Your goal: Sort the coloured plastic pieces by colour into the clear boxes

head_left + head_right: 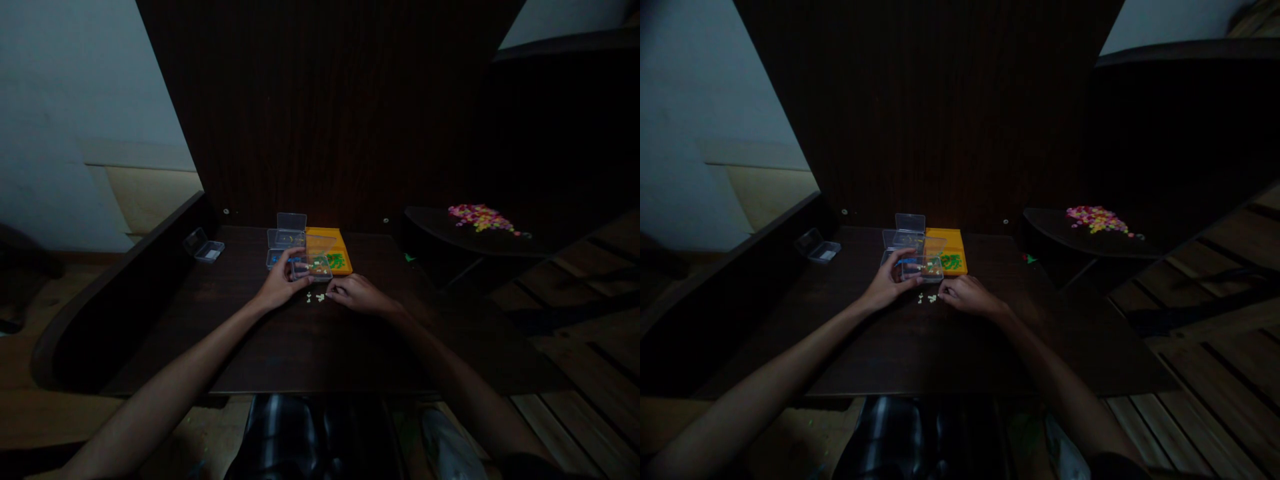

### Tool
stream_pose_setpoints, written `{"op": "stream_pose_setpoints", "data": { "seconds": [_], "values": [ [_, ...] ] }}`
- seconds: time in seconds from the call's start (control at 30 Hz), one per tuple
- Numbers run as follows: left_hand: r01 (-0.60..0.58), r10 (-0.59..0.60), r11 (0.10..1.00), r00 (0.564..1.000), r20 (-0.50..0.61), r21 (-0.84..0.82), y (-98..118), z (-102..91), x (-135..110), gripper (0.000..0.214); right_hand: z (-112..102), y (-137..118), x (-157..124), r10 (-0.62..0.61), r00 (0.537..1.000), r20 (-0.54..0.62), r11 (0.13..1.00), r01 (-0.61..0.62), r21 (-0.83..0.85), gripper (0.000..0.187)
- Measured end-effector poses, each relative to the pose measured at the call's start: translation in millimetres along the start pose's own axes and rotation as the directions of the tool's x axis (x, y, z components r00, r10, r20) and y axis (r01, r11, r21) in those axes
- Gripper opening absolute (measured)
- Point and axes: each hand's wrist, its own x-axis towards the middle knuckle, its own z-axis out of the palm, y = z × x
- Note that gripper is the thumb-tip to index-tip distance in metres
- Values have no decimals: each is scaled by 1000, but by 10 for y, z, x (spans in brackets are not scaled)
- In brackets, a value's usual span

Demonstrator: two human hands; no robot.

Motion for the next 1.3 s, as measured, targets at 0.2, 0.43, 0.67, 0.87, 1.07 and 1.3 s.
{"op": "stream_pose_setpoints", "data": {
  "seconds": [0.2,0.43,0.67,0.87,1.07,1.3],
  "values": [
    [5,-5,1000,1000,-5,-8,-18,-7,6,65,-98,54,-29,58,996,-65,998,-56,26,14],
    [-2,2,1000,1000,8,7,7,3,-3,64,-119,111,-52,108,994,0,988,-107,-113,16],
    [7,-7,1000,1000,6,-4,-19,-10,6,67,-83,135,-52,104,995,4,981,-102,-164,14],
    [-14,14,1000,1000,12,-2,-33,-8,12,64,-44,205,-36,99,995,0,992,-99,-74,12],
    [4,-3,1000,1000,12,-10,-30,-8,12,65,-81,175,-45,121,993,7,993,-121,-12,13],
    [-6,6,1000,1000,1,-3,5,-4,9,65,-90,172,-49,111,994,-15,993,-111,-40,17]
  ]
}}
